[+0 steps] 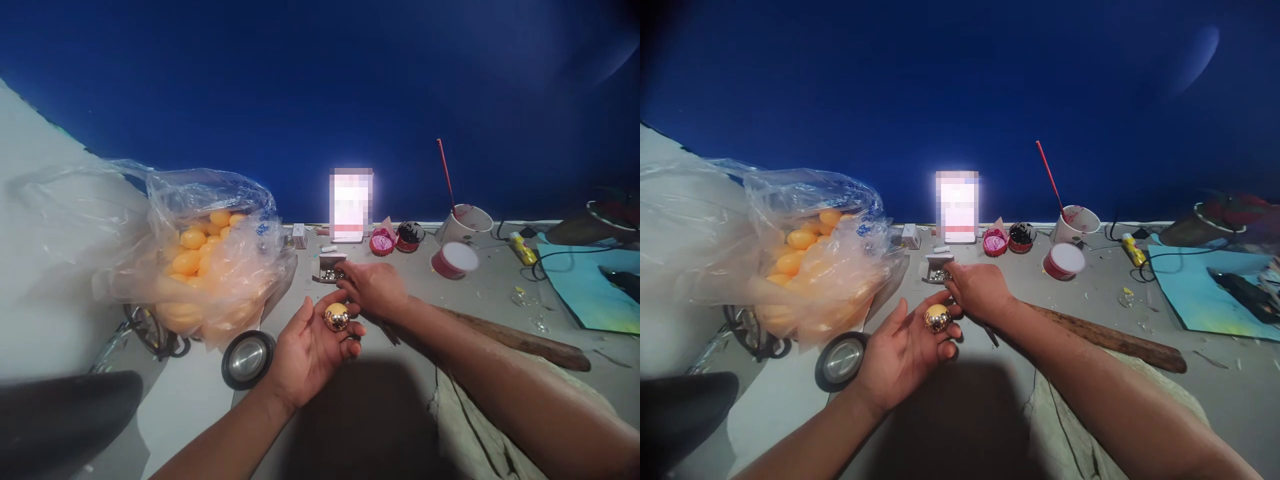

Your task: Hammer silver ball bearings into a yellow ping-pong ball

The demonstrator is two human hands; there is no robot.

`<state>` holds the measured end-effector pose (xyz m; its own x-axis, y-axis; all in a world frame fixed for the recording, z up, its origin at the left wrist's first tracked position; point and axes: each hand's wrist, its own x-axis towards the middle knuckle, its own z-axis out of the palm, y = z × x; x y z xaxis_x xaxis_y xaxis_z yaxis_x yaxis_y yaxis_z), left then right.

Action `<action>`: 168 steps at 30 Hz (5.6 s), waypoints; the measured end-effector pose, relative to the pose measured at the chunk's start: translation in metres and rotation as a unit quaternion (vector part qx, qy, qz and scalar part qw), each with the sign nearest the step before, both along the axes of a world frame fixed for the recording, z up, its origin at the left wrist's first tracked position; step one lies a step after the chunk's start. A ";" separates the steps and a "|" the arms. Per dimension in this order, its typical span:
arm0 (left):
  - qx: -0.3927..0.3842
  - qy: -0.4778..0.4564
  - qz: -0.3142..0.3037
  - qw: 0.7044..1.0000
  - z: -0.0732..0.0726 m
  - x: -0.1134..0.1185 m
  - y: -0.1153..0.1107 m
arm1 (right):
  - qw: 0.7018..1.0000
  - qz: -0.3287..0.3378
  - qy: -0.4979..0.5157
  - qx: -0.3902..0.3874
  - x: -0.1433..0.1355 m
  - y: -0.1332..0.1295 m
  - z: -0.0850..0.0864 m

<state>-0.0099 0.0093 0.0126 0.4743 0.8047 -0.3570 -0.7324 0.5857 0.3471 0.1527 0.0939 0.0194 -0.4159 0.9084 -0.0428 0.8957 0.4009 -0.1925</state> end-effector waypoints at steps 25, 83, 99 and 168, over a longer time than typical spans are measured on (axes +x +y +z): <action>-0.004 0.006 -0.002 1.000 -0.004 0.000 -0.001 | 0.999 -0.009 0.039 -0.003 0.002 0.000 0.000; -0.031 0.018 -0.003 0.999 -0.004 0.000 -0.002 | 0.999 -0.018 -0.046 0.005 -0.006 -0.004 0.005; -0.030 0.021 -0.004 0.999 -0.004 0.000 -0.003 | 0.999 0.021 -0.038 0.007 -0.002 -0.001 -0.002; 0.006 0.020 -0.017 1.000 -0.002 -0.001 -0.004 | 0.979 0.075 0.187 0.037 0.008 0.005 -0.015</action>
